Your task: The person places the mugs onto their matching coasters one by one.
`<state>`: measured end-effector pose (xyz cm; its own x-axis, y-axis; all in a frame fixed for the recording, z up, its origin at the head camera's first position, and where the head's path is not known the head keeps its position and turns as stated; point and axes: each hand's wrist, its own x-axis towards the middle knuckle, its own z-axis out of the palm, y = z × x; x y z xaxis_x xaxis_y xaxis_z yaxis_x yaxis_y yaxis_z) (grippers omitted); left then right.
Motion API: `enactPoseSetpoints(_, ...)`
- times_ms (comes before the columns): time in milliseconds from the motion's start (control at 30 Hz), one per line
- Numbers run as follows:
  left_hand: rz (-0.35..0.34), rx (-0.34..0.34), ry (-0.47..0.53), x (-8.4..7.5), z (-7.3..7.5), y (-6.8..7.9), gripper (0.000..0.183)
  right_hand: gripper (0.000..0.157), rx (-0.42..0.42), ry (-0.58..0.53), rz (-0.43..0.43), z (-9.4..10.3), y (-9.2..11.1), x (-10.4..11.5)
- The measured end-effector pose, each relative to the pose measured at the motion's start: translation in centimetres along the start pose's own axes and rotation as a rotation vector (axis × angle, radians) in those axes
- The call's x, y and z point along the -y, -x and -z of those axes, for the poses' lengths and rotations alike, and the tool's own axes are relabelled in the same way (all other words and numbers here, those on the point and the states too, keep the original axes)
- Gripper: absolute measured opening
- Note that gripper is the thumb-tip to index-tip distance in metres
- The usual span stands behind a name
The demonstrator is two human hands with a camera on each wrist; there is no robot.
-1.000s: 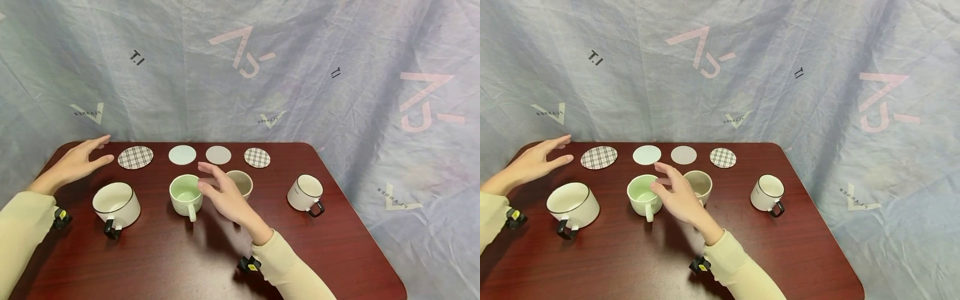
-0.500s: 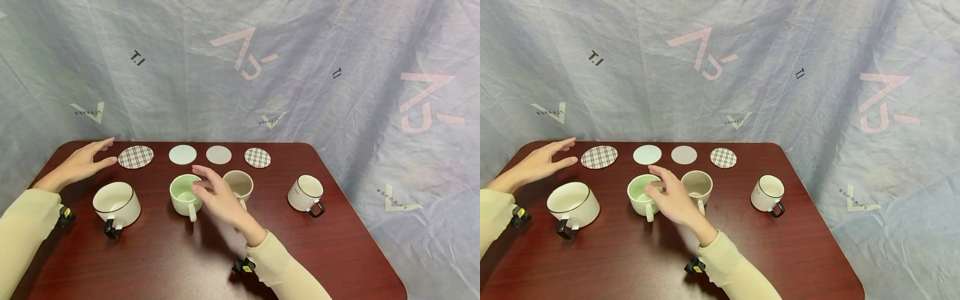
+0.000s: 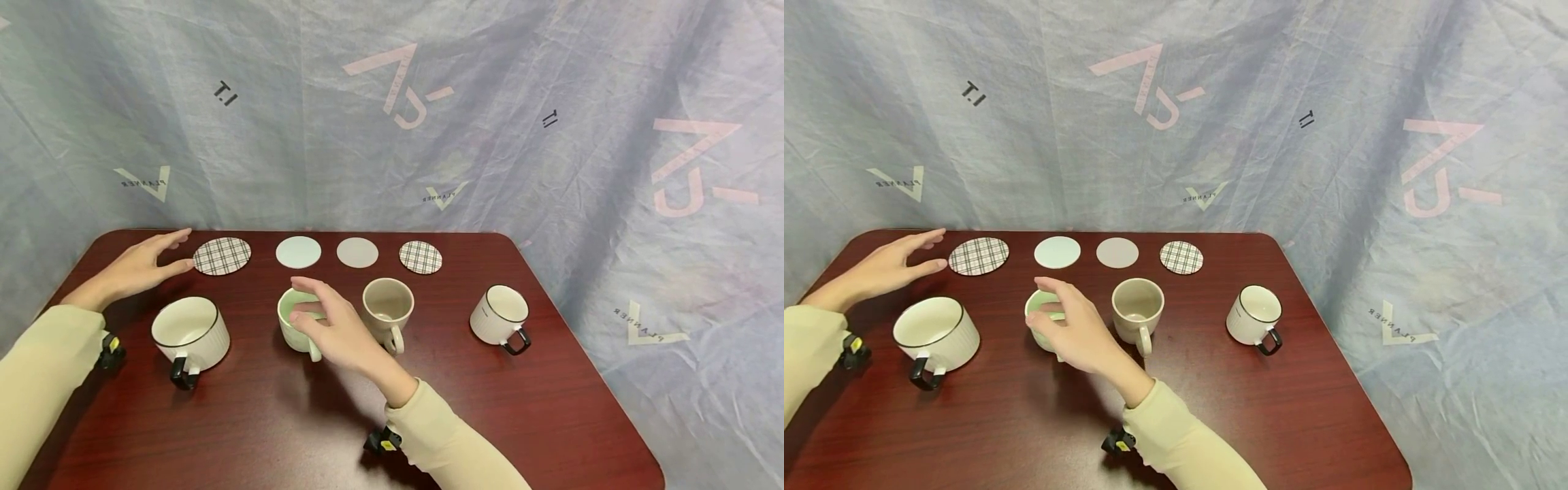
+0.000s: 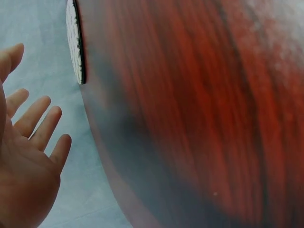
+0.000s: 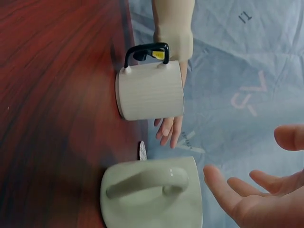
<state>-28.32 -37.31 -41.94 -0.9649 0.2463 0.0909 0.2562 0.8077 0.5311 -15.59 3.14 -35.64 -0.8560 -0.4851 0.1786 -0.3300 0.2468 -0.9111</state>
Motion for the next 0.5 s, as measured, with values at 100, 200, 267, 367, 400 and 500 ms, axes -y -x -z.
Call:
enactPoseSetpoints(100,-0.002,0.01,0.0,0.2,-0.2,-0.3,0.079,0.05,0.018,-0.016,0.01,-0.4,-0.1,0.1)
enactPoseSetpoints(200,-0.001,0.025,-0.008,0.4,-0.4,-0.4,0.079,0.051,0.034,-0.019,0.013,-0.7,-0.1,0.0)
enactPoseSetpoints(267,0.002,0.034,-0.019,0.5,-0.4,-0.5,0.079,0.051,0.043,-0.024,0.012,-1.0,-0.1,0.0)
enactPoseSetpoints(367,0.007,0.044,-0.031,0.6,-0.3,-0.6,0.079,0.052,0.05,-0.027,0.01,-1.6,-0.2,-0.1)
enactPoseSetpoints(400,0.009,0.047,-0.033,0.7,-0.3,-0.6,0.079,0.052,0.051,-0.03,0.01,-1.8,-0.2,-0.1)
enactPoseSetpoints(500,0.013,0.054,-0.034,0.7,-0.2,-0.7,0.08,0.052,0.054,-0.034,0.003,-2.5,-0.3,-0.1)
